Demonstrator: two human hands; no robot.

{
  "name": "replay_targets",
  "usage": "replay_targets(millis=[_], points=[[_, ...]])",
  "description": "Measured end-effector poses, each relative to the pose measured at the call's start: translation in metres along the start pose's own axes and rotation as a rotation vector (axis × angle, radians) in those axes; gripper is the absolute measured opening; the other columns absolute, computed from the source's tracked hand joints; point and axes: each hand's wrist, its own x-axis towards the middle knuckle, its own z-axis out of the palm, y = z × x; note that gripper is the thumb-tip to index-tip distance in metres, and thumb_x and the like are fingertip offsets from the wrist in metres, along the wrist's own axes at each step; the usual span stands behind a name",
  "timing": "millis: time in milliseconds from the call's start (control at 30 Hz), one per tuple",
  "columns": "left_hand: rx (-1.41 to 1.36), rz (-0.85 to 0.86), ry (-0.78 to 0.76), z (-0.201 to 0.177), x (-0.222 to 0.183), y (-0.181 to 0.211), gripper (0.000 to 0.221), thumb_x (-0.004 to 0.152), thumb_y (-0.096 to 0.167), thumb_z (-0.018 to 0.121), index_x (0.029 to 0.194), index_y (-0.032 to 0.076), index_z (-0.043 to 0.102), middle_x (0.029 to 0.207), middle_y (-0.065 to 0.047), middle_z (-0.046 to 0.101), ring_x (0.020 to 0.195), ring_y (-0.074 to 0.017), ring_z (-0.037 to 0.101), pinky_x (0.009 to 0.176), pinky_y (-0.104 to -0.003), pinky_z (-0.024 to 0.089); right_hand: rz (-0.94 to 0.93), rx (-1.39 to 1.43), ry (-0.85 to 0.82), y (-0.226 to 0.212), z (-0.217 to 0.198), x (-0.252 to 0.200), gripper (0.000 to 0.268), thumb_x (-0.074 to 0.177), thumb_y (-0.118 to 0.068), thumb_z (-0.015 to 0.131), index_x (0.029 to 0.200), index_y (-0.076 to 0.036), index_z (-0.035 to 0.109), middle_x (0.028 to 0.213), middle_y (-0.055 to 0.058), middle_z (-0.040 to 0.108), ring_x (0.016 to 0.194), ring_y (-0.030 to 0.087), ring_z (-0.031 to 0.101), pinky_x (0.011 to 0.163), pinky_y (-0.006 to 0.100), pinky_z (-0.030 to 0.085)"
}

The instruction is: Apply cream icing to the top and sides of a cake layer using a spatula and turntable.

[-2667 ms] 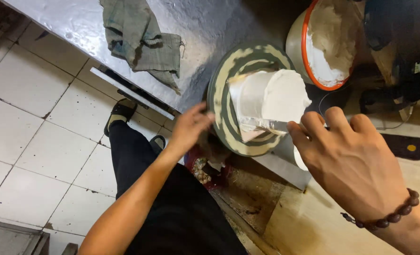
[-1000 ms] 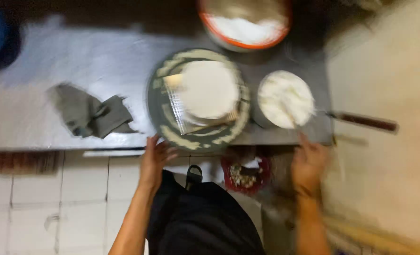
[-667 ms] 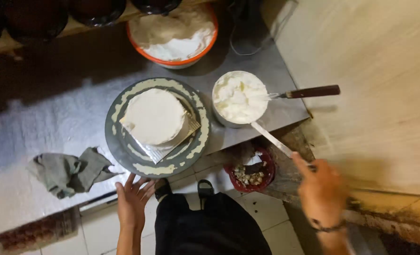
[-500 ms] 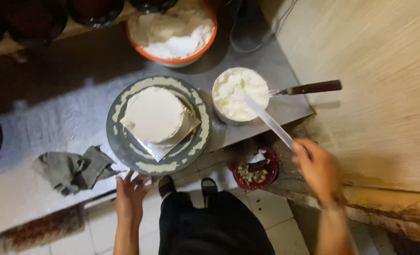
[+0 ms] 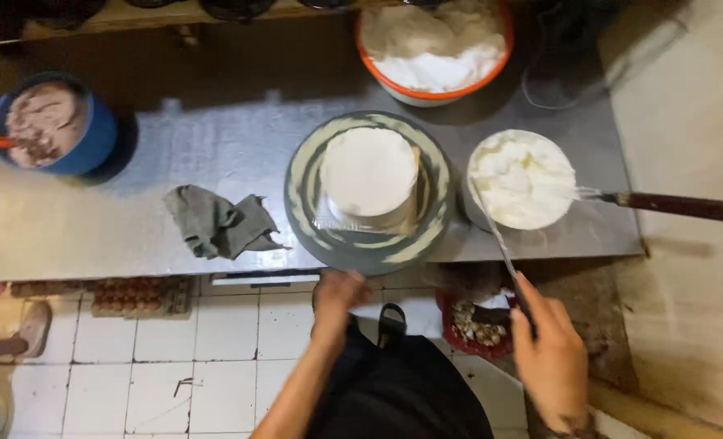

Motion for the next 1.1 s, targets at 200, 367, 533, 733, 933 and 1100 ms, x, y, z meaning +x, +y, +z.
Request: replay_targets(millis=[200,367,533,733,933,1100], points=[[-0.063,-0.264,-0.25,0.009,-0.01,0.016,0.04,0.09,0.038,0.067,0.117,0.008,0.062,0.105,-0.006,0.076,0.092,-0.0202,0.074,0.083,-0.036,0.058,-0.289,-0.332,0.109,-0.069,0.018,0.008,0.047,0.095,-0.016,0.067,0.14,-0.03,0.066,0.108,0.006,0.067,0.08,0.027,0.068,0.065,0.04,0.056],[-0.208,-0.167,-0.168,-0.014,0.01,0.017,0.051,0.103,0.039,0.07,0.126,-0.005,0.057,0.081,-0.006,0.05,0.093,-0.0258,0.071,0.083,-0.039,0.059,-0.399,-0.374,0.135,-0.081,0.026,0.006,0.047,0.092,-0.013,0.07,0.136,-0.03,0.07,0.104,0.006,0.065,0.088,0.028,0.069,0.064,0.041,0.056],[-0.218,-0.151,-0.071,-0.017,0.011,0.03,0.052,0.099,0.037,0.066,0.139,0.005,0.058,0.096,-0.008,0.059,0.09,-0.0204,0.066,0.083,-0.036,0.058,-0.352,-0.442,0.106,-0.084,0.029,0.004,0.044,0.091,-0.014,0.07,0.132,-0.03,0.071,0.101,0.006,0.064,0.087,0.028,0.068,0.063,0.042,0.057],[-0.174,-0.204,-0.082,0.002,-0.004,0.05,0.051,0.093,0.04,0.062,0.132,0.008,0.055,0.113,-0.005,0.069,0.096,-0.0182,0.071,0.085,-0.034,0.057,-0.376,-0.407,0.094,-0.09,0.028,-0.003,0.044,0.092,-0.014,0.068,0.133,-0.027,0.071,0.102,0.008,0.063,0.087,0.03,0.067,0.064,0.043,0.056],[-0.274,-0.131,-0.091,-0.013,0.018,-0.012,0.047,0.105,0.044,0.07,0.121,0.003,0.054,0.085,-0.003,0.05,0.087,-0.0204,0.06,0.087,-0.039,0.059,-0.358,-0.393,0.029,-0.089,0.032,-0.004,0.05,0.09,-0.013,0.068,0.137,-0.029,0.067,0.103,0.01,0.063,0.089,0.032,0.067,0.066,0.045,0.057],[-0.057,-0.162,-0.229,0.012,-0.01,0.014,0.045,0.096,0.045,0.069,0.117,0.005,0.063,0.086,-0.004,0.065,0.084,-0.0195,0.069,0.079,-0.034,0.055,-0.366,-0.374,0.022,-0.091,0.034,-0.004,0.051,0.09,-0.014,0.068,0.138,-0.03,0.066,0.103,0.009,0.062,0.09,0.031,0.067,0.069,0.045,0.057]])
